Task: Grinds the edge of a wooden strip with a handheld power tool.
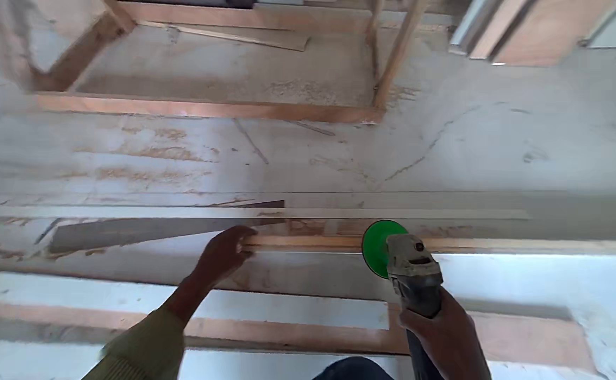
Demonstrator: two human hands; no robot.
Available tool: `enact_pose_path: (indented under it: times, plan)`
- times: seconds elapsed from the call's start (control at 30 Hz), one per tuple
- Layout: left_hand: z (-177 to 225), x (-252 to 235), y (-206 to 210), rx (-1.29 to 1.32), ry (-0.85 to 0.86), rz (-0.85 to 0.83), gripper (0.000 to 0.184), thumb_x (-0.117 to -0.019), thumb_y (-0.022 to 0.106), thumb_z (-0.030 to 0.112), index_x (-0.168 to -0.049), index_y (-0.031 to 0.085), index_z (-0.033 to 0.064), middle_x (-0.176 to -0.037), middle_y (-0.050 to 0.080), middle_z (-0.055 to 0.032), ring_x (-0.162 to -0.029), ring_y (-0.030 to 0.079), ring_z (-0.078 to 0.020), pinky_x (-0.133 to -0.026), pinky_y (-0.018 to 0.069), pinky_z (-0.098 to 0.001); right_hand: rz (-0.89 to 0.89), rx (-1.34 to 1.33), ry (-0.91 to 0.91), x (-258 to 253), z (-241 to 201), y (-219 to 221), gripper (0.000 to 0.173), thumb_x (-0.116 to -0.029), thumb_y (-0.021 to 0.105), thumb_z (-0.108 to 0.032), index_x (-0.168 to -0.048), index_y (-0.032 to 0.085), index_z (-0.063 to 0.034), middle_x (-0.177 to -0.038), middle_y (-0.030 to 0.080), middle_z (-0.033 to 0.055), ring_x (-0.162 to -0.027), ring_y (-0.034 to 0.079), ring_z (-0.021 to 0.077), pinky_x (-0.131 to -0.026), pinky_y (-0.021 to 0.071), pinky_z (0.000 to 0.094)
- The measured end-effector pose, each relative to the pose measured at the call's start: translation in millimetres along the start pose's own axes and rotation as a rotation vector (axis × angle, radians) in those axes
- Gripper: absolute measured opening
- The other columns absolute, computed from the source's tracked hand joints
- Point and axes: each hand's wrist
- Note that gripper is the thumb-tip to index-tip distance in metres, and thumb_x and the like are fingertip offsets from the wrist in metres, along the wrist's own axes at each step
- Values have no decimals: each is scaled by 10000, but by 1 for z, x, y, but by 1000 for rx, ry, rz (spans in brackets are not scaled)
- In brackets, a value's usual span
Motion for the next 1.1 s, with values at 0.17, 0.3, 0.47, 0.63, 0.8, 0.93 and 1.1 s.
enact_pose_path:
  times: [0.17,0.3,0.47,0.63,0.8,0.93,1.1]
  plan:
    - [-7,30,18,12,31,65,449,-819,855,104,-1238,696,70,-1222,678,-152,-1060,670,-340,-928,540,-563,153,-202,140,12,29,-26,541,-611,850,-272,-1098,689,-98,-856,714,38,-779,702,193,-669,571,469]
    - [5,33,12,-91,-18,-89,456,-825,839,157,-1245,679,84,-1278,662,-155,-1210,621,-357,-1039,489,-574,245,-315,177,16,51,-51,542,-598,861,-239,-1084,691,-67,-856,717,63,-769,705,210,-663,577,473]
    - [22,42,13,-283,-39,-311,552,-776,855,313,-1237,663,77,-1248,655,-185,-1223,599,-390,-1024,491,-577,306,-441,202,10,64,-62,548,-584,859,-247,-1070,684,-65,-845,717,61,-755,708,204,-650,582,456]
    - [76,20,38,-168,241,-178,776,-738,845,521,-1368,635,120,-1375,618,-189,-1312,549,-418,-1110,421,-606,372,-577,254,11,72,-72,524,-582,872,-222,-1047,692,-62,-834,722,67,-752,714,209,-655,594,449]
    - [194,-24,76,-272,266,-378,941,-740,863,554,-1494,499,125,-1480,528,-187,-1369,498,-399,-1120,416,-582,479,-775,324,16,89,-90,532,-596,883,-211,-1064,689,-48,-843,731,95,-754,725,238,-665,606,468]
    - [224,-32,95,-512,227,-472,617,-896,734,424,-1369,580,59,-1354,615,-194,-1263,595,-384,-1000,504,-589,580,-943,370,24,106,-113,519,-601,875,-183,-1054,676,-28,-822,727,111,-726,724,253,-645,605,465]
    - [219,-30,83,-478,311,-407,591,-887,738,417,-1254,649,-37,-1194,677,-276,-1131,652,-458,-962,498,-648,668,-1062,418,32,141,-136,512,-597,869,-179,-1039,666,-17,-797,724,120,-694,727,263,-621,613,460]
Point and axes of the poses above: each hand's wrist, its own x-axis away from the middle knuckle, its own y-axis out of the palm, z = x × y
